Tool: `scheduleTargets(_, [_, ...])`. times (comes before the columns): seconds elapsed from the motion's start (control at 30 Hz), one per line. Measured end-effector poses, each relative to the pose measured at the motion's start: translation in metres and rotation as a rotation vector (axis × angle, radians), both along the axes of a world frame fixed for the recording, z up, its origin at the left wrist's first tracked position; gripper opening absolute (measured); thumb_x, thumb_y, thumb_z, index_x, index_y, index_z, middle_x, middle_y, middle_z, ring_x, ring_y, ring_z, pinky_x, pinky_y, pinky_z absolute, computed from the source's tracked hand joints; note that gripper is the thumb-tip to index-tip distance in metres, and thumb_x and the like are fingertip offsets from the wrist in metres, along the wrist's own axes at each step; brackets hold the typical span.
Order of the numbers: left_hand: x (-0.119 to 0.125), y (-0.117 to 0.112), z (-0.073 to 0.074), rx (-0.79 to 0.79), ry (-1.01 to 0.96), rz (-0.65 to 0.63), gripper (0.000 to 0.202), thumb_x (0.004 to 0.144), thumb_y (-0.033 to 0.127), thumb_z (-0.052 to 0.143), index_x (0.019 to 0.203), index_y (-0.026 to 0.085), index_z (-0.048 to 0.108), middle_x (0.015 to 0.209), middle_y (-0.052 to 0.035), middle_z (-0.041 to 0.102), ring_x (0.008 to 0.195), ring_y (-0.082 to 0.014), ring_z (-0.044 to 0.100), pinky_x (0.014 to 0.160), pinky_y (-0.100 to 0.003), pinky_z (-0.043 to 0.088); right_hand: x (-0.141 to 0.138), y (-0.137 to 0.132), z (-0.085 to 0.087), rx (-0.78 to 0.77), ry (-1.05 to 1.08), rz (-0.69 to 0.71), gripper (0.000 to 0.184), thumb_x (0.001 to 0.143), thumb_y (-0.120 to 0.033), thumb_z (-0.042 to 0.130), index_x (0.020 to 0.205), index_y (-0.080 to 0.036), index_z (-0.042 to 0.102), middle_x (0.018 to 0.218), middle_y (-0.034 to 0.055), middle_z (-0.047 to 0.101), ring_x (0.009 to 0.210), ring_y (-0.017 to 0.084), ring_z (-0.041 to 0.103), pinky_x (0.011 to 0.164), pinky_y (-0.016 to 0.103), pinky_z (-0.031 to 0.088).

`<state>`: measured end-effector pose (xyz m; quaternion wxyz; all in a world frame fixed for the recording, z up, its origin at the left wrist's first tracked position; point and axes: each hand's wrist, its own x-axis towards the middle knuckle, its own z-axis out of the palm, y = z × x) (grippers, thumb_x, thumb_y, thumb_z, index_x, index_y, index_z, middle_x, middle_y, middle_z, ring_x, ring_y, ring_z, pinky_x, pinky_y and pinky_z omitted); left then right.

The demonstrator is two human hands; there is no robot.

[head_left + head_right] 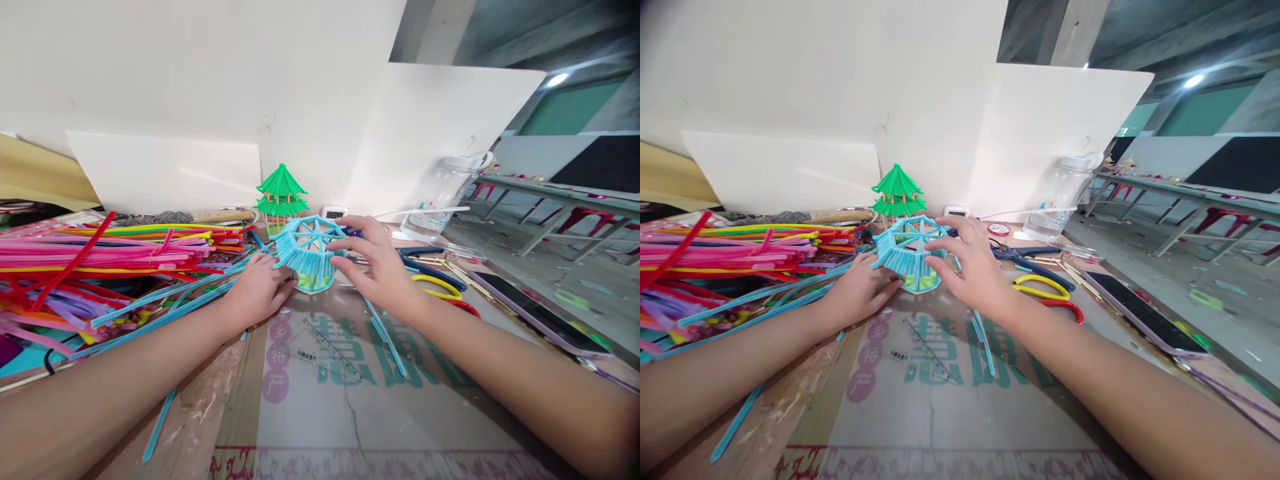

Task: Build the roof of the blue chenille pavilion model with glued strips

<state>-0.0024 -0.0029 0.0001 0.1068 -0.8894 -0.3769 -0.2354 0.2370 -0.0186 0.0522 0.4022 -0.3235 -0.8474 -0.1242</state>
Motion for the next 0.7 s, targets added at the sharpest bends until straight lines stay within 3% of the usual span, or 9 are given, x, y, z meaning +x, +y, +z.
scheduleTargets(0.23, [0.0,-0.002,0.0002,0.038,0.011,-0.007,0.025,0.095,0.031,0.042,0.098,0.018,0.063,0.101,-0.0104,0.064,0.1,-0.0266,0.054,0.09,-0.042,0.038,-0.0031,-0.0034,0.0066,-0.161,0.041,0.071,0.01,0.089,-0.026,0.058,0.091,-0.022,0.068,0.125,0.0103,0.057,0.123,0.026,0.049,0.104,0.05,0.038])
scheduleTargets(0.5, [0.0,-0.002,-0.0001,0.04,0.003,-0.014,0.024,0.094,0.03,0.044,0.097,0.017,0.064,0.101,-0.011,0.064,0.1,-0.0271,0.055,0.09,-0.043,0.038,-0.0026,-0.0008,0.0076,-0.158,0.093,0.098,0.016,0.091,-0.023,0.056,0.094,-0.023,0.071,0.123,0.0071,0.062,0.12,0.023,0.053,0.103,0.046,0.04])
scheduleTargets(0.7, [0.0008,-0.0035,0.0015,0.034,0.005,-0.014,0.025,0.095,0.031,0.044,0.095,0.017,0.065,0.1,-0.0111,0.065,0.102,-0.0273,0.054,0.091,-0.043,0.038,-0.0041,-0.0019,0.0074,-0.207,0.153,0.076,0.009,0.088,-0.022,0.061,0.088,-0.021,0.069,0.118,0.007,0.064,0.116,0.022,0.056,0.101,0.043,0.041])
